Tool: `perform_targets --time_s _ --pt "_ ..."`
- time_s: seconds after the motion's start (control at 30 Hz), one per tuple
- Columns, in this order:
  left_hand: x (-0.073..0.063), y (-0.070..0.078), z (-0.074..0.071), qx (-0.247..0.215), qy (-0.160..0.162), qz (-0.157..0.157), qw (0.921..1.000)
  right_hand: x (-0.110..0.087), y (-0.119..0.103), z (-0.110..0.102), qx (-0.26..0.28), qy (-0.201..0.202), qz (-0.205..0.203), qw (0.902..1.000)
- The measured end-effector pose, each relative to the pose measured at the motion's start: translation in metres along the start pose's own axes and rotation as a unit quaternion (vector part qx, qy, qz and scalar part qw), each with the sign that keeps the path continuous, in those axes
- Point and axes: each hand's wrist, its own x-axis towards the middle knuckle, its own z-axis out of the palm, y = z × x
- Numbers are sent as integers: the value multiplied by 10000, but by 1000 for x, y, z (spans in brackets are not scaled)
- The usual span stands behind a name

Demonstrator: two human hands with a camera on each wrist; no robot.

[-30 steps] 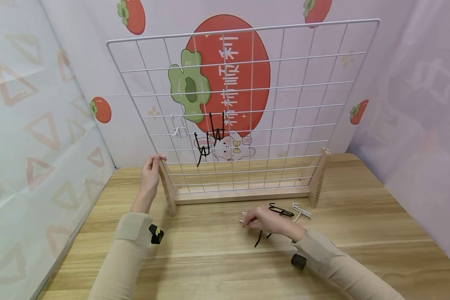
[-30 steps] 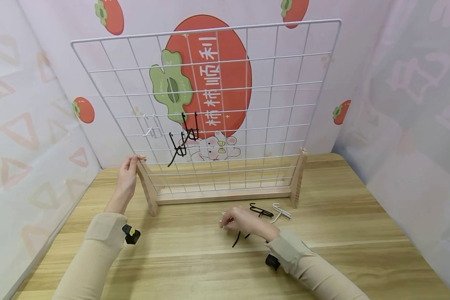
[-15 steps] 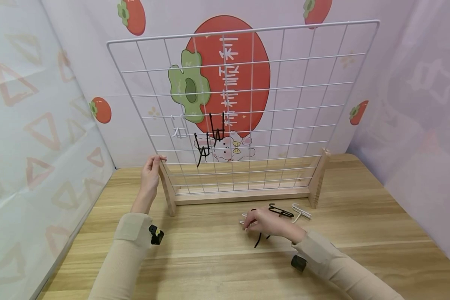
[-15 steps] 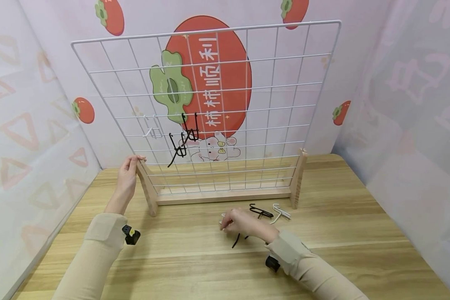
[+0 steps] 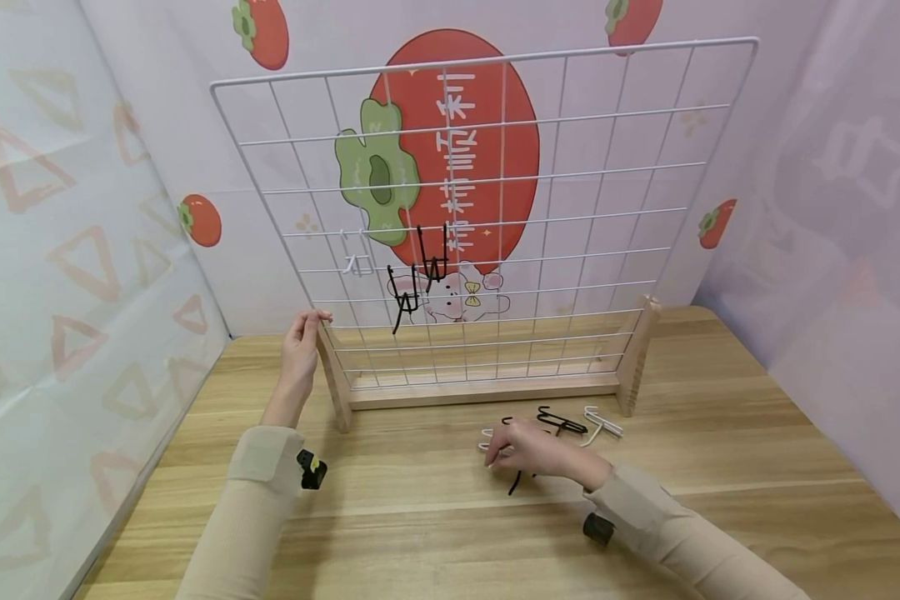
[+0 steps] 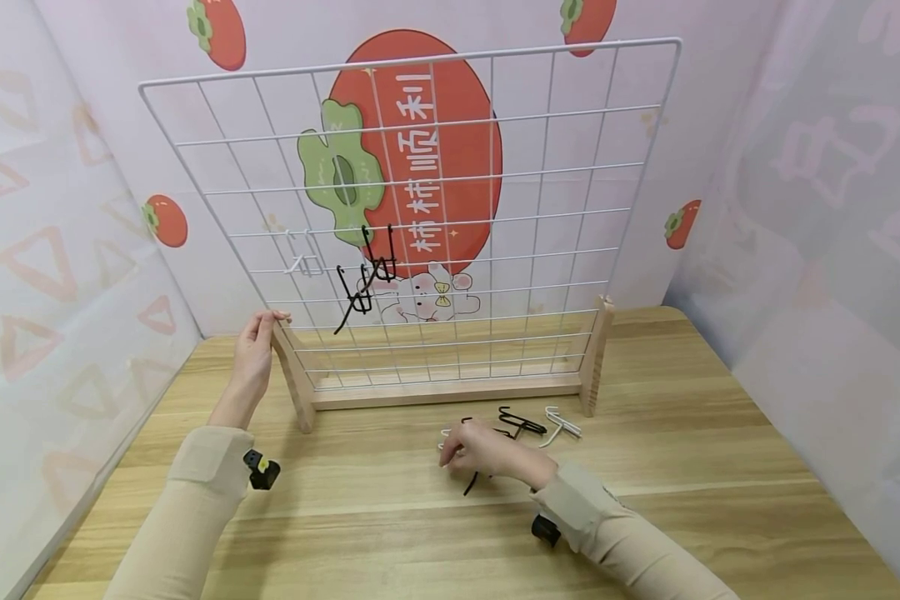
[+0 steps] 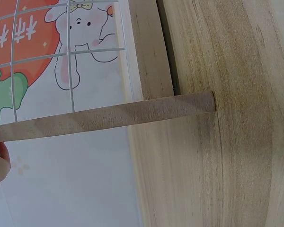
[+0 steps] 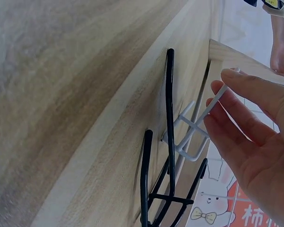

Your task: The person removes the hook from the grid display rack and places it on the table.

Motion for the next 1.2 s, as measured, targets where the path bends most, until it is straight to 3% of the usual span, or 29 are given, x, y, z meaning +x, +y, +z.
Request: perform_targets --time_s 0.13,0.37,0.57,0.83,1.2 --pt "0 0 0 7 26 -11 10000 0 0 1 29 -8 -37 10000" --pt "0 1 0 27 2 -23 10000 -1 -2 2 572 -114 -19 9983" --pt "0 0 -1 0 -13 -17 10000 -1 -3 0 446 178 -158 9987" --pt "0 1 -1 -41 -10 -32 10000 0 -9 -11 927 113 69 9956" --pt "1 -1 0 -104 -48 60 9999 2 -13 -27 976 439 -6 9943"
